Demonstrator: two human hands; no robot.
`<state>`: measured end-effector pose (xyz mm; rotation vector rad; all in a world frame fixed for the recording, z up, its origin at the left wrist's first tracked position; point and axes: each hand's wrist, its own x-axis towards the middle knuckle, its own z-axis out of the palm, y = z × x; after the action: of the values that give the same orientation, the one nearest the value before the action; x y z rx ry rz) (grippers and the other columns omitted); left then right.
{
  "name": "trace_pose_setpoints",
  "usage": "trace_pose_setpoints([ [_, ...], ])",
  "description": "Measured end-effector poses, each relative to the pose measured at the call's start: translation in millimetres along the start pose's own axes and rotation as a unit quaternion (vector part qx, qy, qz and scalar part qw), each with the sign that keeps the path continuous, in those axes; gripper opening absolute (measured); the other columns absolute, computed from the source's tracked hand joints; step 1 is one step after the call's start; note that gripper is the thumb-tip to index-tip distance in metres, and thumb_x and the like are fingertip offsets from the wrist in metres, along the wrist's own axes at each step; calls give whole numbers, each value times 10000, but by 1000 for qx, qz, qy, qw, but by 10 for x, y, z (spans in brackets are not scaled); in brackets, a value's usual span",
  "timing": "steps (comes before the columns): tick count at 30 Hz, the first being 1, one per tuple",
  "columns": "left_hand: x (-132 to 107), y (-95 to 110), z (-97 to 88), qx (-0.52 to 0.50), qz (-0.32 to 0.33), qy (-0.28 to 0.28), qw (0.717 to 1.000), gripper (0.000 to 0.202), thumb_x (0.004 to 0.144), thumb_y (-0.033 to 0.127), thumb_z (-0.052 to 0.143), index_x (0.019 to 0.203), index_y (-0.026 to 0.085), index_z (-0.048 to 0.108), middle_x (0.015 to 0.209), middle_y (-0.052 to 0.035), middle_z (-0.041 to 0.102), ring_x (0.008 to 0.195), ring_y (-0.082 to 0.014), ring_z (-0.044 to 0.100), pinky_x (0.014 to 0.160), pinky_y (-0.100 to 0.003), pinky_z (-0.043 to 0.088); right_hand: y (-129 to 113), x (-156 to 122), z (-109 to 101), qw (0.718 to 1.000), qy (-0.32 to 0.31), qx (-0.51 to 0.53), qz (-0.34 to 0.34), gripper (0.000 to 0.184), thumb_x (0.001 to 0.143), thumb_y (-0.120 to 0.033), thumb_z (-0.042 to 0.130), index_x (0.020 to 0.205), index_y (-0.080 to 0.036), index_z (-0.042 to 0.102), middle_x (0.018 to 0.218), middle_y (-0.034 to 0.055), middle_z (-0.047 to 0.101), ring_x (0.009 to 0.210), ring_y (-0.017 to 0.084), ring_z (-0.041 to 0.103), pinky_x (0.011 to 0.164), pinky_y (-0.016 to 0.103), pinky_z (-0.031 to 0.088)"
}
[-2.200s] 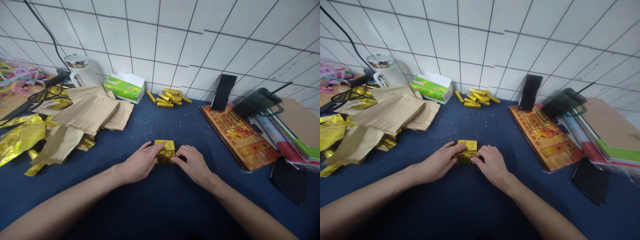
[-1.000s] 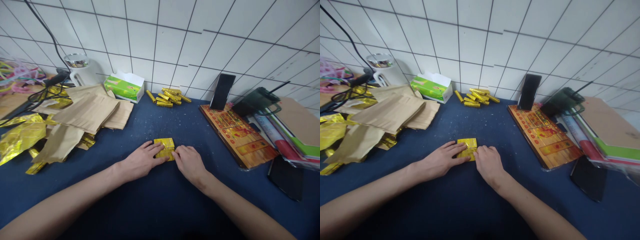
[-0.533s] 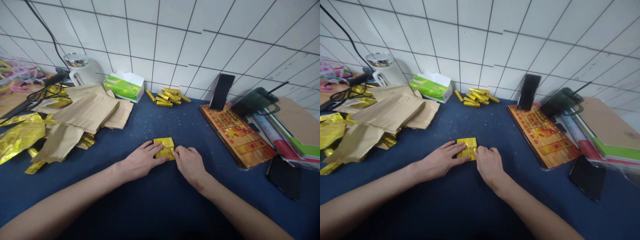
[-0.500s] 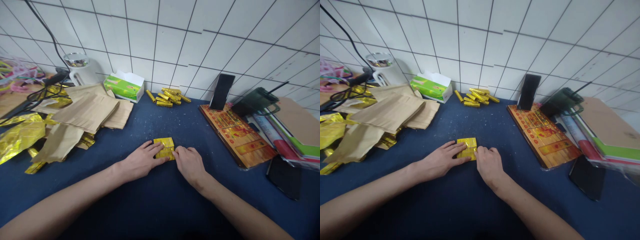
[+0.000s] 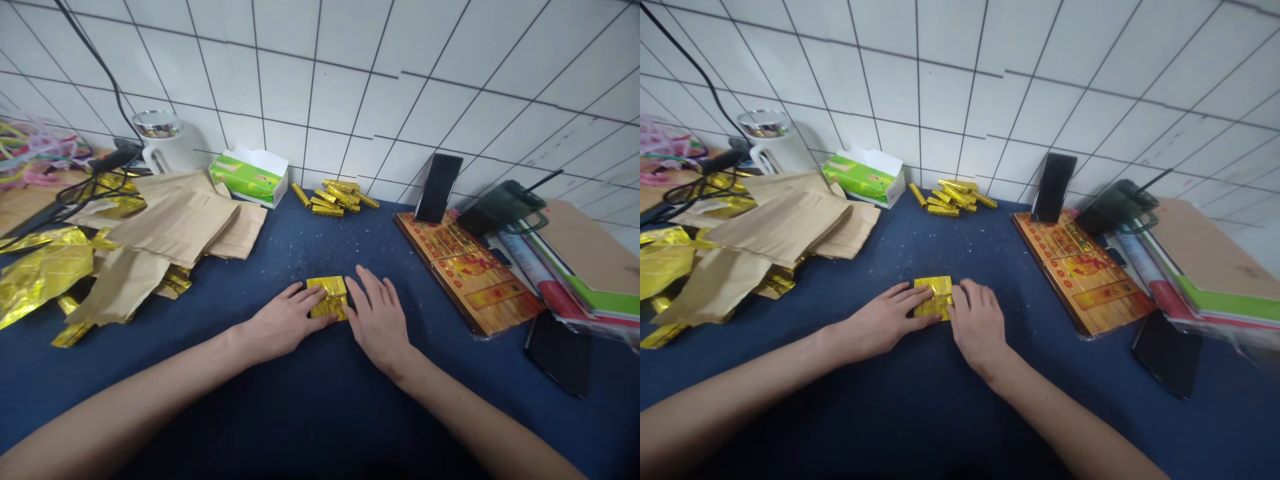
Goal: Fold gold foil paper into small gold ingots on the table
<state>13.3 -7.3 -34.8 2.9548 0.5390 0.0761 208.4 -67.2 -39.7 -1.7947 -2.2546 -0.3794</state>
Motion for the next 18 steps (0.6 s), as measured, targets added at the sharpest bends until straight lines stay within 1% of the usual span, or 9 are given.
trace_pose_setpoints([
  [1, 2, 2, -5, 1, -1, 0, 1000, 466, 817, 157, 458, 1254, 308, 403, 1343, -104, 377, 1239, -243, 342, 1001, -440, 254, 10, 5, -10, 1000, 8, -5, -17, 294, 851, -200, 405, 1103, -115, 530, 1173, 154, 545, 1068, 272, 490, 889, 429, 345],
  [2, 4, 3, -9, 3, -1, 0, 1000, 464, 817, 156, 458, 1252, 306, 405, 1342, -105, 379, 1237, -242, 345, 1000, -437, 256, 23, 8, -12, 999, 7, -8, -41, 340, 857, -179, 382, 1175, -117, 487, 1276, 145, 468, 1169, 284, 403, 952, 483, 277],
  [3, 4, 3, -13, 4, -2, -2, 1000, 466, 815, 152, 459, 1252, 305, 405, 1341, -105, 380, 1237, -241, 346, 1001, -433, 256, 38, 9, -6, 998, -4, -6, -69, 363, 863, -152, 354, 1207, -124, 464, 1325, 124, 421, 1226, 281, 334, 987, 523, 209],
  [4, 4, 2, -15, 4, -2, -4, 1000, 472, 812, 148, 461, 1253, 304, 403, 1342, -105, 379, 1237, -238, 347, 1002, -430, 255, 54, 7, 7, 996, -21, -2, -92, 372, 865, -127, 327, 1211, -130, 465, 1336, 103, 412, 1249, 271, 302, 1004, 546, 161],
  [5, 2, 1, -16, 4, -3, -5, 1000, 480, 807, 143, 464, 1255, 306, 400, 1343, -103, 377, 1237, -235, 347, 1004, -429, 252, 69, 2, 26, 993, -38, 4, -108, 378, 865, -110, 309, 1203, -133, 476, 1329, 87, 425, 1253, 261, 300, 1012, 557, 136],
  [7, -3, -4, -13, 3, -4, -7, 1000, 495, 798, 135, 471, 1255, 309, 396, 1348, -102, 370, 1237, -232, 346, 1004, -427, 252, 91, -10, 67, 991, -65, 14, -120, 391, 862, -92, 289, 1195, -136, 491, 1303, 72, 459, 1244, 247, 323, 1019, 565, 118],
  [9, -8, -7, -8, 4, -4, -7, 1000, 496, 793, 128, 471, 1250, 309, 402, 1351, -106, 363, 1239, -233, 343, 1003, -428, 252, 99, -20, 91, 990, -77, 18, -118, 403, 861, -88, 278, 1202, -139, 488, 1298, 72, 463, 1240, 243, 333, 1019, 567, 120],
  [15, -8, -2, 11, 12, -8, 3, 1000, 494, 795, 122, 471, 1245, 314, 403, 1342, -104, 372, 1239, -227, 342, 999, -430, 256, 79, -36, 64, 990, -94, 15, -108, 400, 875, -156, 289, 1236, -129, 458, 1339, 89, 404, 1251, 256, 312, 1024, 561, 126],
  [18, -14, -4, 21, 14, -8, 7, 1000, 465, 806, 132, 472, 1230, 313, 419, 1333, -98, 386, 1233, -225, 350, 995, -434, 264, 71, -46, 68, 990, -89, 15, -108, 401, 872, -159, 302, 1244, -133, 451, 1336, 92, 410, 1246, 256, 322, 1025, 561, 124],
])
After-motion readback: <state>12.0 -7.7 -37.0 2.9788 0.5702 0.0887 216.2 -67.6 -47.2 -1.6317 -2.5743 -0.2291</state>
